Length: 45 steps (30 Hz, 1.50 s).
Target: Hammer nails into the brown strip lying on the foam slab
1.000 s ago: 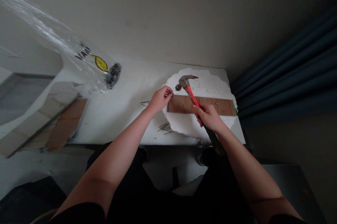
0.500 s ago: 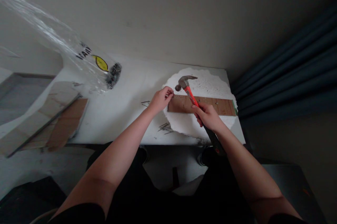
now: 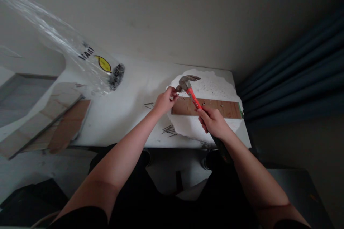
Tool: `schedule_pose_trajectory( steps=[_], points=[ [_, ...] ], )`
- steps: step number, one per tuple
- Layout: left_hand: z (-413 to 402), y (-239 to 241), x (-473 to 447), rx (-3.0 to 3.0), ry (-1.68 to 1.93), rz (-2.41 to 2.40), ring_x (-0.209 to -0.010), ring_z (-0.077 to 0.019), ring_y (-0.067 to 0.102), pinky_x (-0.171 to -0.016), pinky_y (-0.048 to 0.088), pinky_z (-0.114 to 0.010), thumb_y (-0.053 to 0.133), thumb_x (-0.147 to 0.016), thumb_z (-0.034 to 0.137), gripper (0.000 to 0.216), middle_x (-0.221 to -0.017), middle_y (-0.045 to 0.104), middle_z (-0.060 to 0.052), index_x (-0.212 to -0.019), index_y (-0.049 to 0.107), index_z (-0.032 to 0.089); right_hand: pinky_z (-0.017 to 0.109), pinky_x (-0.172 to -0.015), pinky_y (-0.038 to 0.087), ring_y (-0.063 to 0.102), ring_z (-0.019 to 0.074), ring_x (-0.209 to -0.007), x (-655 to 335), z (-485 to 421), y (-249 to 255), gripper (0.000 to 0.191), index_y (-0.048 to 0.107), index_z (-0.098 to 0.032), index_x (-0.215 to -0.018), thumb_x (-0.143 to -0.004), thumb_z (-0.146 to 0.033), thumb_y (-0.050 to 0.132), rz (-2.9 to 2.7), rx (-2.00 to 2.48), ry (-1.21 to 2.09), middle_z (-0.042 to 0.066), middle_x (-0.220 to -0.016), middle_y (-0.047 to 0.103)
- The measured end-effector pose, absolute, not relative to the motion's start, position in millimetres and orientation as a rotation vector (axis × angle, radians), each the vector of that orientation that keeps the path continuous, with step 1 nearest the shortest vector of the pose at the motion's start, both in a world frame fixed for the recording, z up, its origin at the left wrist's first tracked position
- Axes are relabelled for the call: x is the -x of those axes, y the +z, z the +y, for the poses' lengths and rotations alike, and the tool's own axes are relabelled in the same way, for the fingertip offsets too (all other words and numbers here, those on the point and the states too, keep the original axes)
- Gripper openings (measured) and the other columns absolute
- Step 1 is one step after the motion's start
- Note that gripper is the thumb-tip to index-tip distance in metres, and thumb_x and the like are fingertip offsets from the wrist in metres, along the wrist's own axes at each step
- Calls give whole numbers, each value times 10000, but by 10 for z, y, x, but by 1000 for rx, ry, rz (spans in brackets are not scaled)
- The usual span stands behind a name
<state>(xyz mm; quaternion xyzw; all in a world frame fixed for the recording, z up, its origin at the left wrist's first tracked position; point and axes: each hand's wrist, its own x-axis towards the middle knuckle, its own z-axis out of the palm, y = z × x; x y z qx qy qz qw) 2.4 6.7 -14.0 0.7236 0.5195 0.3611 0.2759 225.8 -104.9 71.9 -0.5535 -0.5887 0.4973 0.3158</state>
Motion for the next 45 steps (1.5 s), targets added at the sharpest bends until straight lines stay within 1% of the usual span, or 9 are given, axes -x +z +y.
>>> schedule_pose_trajectory(
  steps=[5,11,16,19,26,31,38,42,45],
  points=[
    [64,-153,-29,-1885,981,1424,-874,-169,723,-749,560,-283,672,-865,197,330,-993,749,-48,-1145,500,226,214,-377,379,470,84,-410,-2224,-1053,701,378,565,-205,-861,-996,-542,459,-1644,1484,1215,-38,-614,521],
    [69,-159,-42,-1888,1001,1397,-885,-169,730,-757,556,-286,664,-871,178,335,-954,758,-34,-1137,467,235,234,-429,341,469,108,-475,-2219,-1026,678,378,535,-212,-810,-996,-530,453,-1756,1551,1099,-9,-625,527],
    [58,-159,-53,-1885,1021,1383,-877,-160,733,-739,547,-266,661,-872,178,375,-937,758,-21,-1170,441,237,240,-472,335,481,115,-510,-2217,-1044,698,393,555,-203,-865,-1011,-542,421,-1791,1552,1039,-6,-637,528],
    [59,-166,-50,-1895,1028,1403,-867,-163,732,-715,541,-259,679,-862,192,390,-950,758,-26,-1168,442,237,242,-488,338,493,118,-523,-2206,-1050,709,371,545,-205,-841,-1014,-509,425,-1834,1572,1041,1,-647,544],
    [71,-182,-48,-1892,1016,1412,-757,-143,717,-668,538,-246,677,-866,213,406,-936,757,-13,-1192,435,238,244,-490,341,499,121,-526,-2201,-1062,724,391,558,-202,-858,-1016,-530,415,-1829,1552,1021,2,-644,547],
    [45,-166,-44,-1895,1021,1435,-831,-162,731,-706,552,-259,692,-857,203,390,-954,761,-28,-1168,458,238,244,-498,350,514,125,-535,-2197,-1051,699,349,567,-197,-846,-1012,-474,434,-1851,1581,1020,10,-651,564],
    [38,-161,-34,-1918,1012,1435,-783,-149,724,-691,538,-251,688,-856,192,390,-946,760,-21,-1166,457,237,242,-492,339,508,119,-527,-2204,-1048,717,340,539,-200,-815,-1012,-456,433,-1863,1596,1019,9,-648,559],
    [49,-183,-34,-1907,1004,1448,-703,-132,704,-659,530,-245,691,-851,199,397,-955,759,-16,-1167,455,238,242,-496,346,520,123,-538,-2206,-1047,718,350,555,-200,-845,-1016,-475,421,-1849,1568,1034,12,-661,572],
    [50,-192,-37,-1923,1006,1447,-757,-146,718,-658,529,-243,688,-856,210,388,-961,759,-24,-1167,458,236,241,-494,345,516,123,-539,-2204,-1048,707,347,552,-200,-838,-1014,-470,424,-1858,1585,1031,11,-656,568]
  ],
)
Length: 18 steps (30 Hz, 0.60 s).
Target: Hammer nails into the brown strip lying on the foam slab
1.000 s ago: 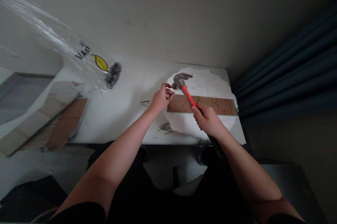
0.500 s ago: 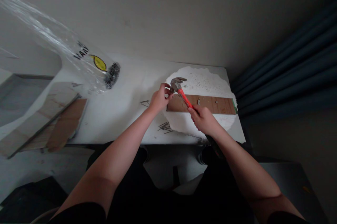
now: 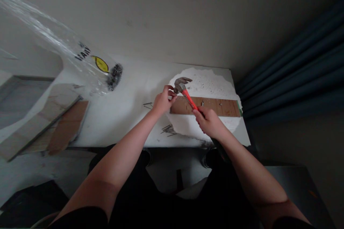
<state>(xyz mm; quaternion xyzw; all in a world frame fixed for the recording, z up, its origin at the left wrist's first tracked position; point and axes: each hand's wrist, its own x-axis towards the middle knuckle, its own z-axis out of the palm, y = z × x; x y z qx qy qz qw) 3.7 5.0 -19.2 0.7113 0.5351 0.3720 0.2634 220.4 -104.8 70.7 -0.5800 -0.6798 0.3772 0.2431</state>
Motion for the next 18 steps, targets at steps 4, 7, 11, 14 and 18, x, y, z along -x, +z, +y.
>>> schedule_pose_trajectory(
  steps=[4,7,11,14,18],
  points=[
    [44,-192,-41,-1922,1001,1471,-761,-148,720,-664,529,-245,684,-860,219,398,-961,761,-22,-1182,452,242,239,-495,347,514,123,-543,-2205,-1054,701,345,542,-204,-836,-1013,-476,427,-1860,1584,1037,8,-655,563],
    [36,-191,-42,-1917,1001,1470,-740,-145,715,-657,525,-245,685,-858,224,423,-970,761,-23,-1201,438,244,240,-498,349,515,124,-545,-2205,-1057,707,343,545,-205,-852,-1016,-481,422,-1854,1579,1036,6,-659,563],
    [30,-195,-37,-1920,990,1480,-721,-151,708,-639,508,-249,680,-863,234,442,-960,762,-26,-1225,426,249,243,-501,346,507,122,-536,-2199,-1055,706,339,532,-205,-813,-1014,-458,430,-1871,1604,1052,5,-646,557],
    [31,-202,-34,-1904,999,1466,-691,-139,695,-640,505,-245,674,-866,236,441,-962,760,-22,-1228,424,251,243,-503,345,512,123,-540,-2199,-1057,703,349,535,-207,-831,-1020,-473,413,-1865,1580,1052,3,-653,560],
    [36,-203,-36,-1906,988,1472,-657,-131,681,-632,500,-243,687,-847,233,472,-968,754,-12,-1237,421,251,246,-498,341,512,124,-535,-2188,-1068,700,347,523,-208,-816,-1017,-473,421,-1880,1601,1038,14,-661,573]
  ],
)
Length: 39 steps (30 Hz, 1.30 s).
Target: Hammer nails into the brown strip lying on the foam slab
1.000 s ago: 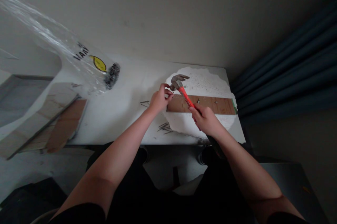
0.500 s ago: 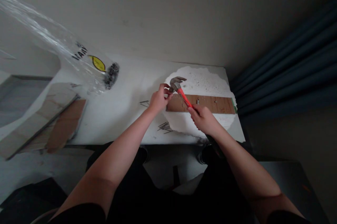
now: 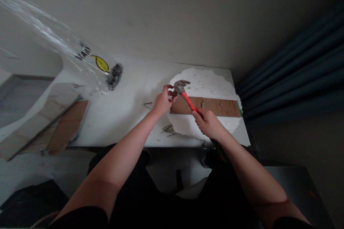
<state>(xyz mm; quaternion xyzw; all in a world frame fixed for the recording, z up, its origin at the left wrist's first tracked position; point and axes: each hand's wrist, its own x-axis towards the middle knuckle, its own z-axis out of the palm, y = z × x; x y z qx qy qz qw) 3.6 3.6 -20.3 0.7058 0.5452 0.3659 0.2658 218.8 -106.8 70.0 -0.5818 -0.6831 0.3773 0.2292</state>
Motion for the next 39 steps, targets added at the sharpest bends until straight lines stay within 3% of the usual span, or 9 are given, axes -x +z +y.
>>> schedule_pose_trajectory(
  steps=[33,39],
  points=[
    [38,-204,-29,-1870,994,1408,-667,-130,687,-665,524,-250,687,-842,216,441,-925,749,-7,-1224,467,246,252,-510,372,542,143,-554,-2223,-1082,648,371,577,-202,-888,-1017,-507,409,-1846,1617,993,18,-668,587],
    [44,-211,-43,-1854,990,1433,-649,-140,685,-633,512,-259,693,-832,206,436,-934,746,-20,-1207,473,237,248,-497,353,527,133,-542,-2203,-1088,676,365,539,-210,-815,-1015,-489,415,-1884,1632,1026,20,-660,588]
  ],
)
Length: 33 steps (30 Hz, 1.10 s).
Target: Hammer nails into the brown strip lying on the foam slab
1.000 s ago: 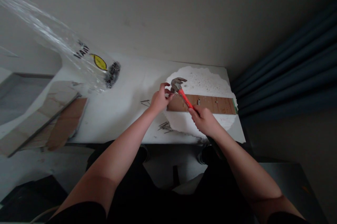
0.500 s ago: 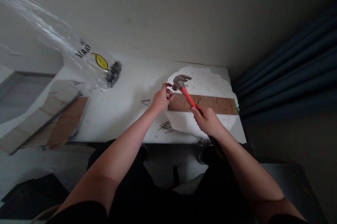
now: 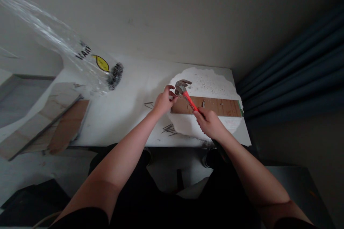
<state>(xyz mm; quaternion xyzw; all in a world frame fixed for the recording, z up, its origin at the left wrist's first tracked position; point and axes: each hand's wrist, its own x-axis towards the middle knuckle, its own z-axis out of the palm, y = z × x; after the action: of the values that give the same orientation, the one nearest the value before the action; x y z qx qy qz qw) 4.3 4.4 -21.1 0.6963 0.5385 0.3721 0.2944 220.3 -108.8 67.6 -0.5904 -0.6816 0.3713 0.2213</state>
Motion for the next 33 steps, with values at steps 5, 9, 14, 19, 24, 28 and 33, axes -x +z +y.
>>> schedule_pose_trajectory(
  steps=[5,9,14,19,24,28,33],
  points=[
    [37,-215,-52,-1851,994,1430,-657,-139,688,-628,509,-254,684,-839,207,435,-934,743,-19,-1215,467,241,247,-508,358,539,139,-556,-2183,-1088,653,362,554,-207,-838,-1015,-491,416,-1875,1644,993,23,-665,595],
    [38,-225,-44,-1856,993,1445,-693,-141,695,-646,521,-252,690,-826,182,464,-941,744,-13,-1223,459,250,245,-506,353,535,136,-550,-2181,-1085,638,357,548,-208,-812,-1012,-476,424,-1890,1646,1008,24,-665,598],
    [67,-222,-17,-1848,1003,1345,-744,-143,701,-675,547,-257,654,-807,126,483,-946,735,-23,-1227,445,239,246,-500,353,526,136,-537,-2216,-1078,594,361,557,-210,-851,-1016,-497,413,-1861,1631,1003,18,-664,589],
    [92,-211,11,-1824,1066,1265,-895,-156,713,-700,553,-252,538,-775,19,472,-999,715,-50,-1190,438,219,247,-499,350,524,136,-530,-2248,-1104,577,362,554,-210,-852,-1017,-498,411,-1861,1638,1012,16,-665,586],
    [108,-239,7,-1785,1076,1272,-864,-143,710,-718,548,-261,494,-774,3,452,-998,701,-37,-1166,440,221,248,-525,360,549,144,-571,-2247,-1136,575,367,567,-205,-872,-1020,-501,408,-1865,1631,987,22,-686,601],
    [122,-237,-2,-1786,1116,1305,-866,-149,700,-734,538,-273,498,-768,4,434,-974,702,-30,-1142,460,221,248,-536,351,546,142,-585,-2219,-1124,523,361,553,-201,-802,-1013,-467,431,-1923,1636,981,22,-670,589],
    [127,-222,8,-1792,1120,1347,-836,-146,687,-724,523,-272,500,-767,3,440,-960,703,-28,-1149,470,219,234,-512,347,523,128,-539,-2218,-1111,500,358,580,-200,-905,-1021,-492,409,-1846,1634,987,3,-655,573]
  ],
)
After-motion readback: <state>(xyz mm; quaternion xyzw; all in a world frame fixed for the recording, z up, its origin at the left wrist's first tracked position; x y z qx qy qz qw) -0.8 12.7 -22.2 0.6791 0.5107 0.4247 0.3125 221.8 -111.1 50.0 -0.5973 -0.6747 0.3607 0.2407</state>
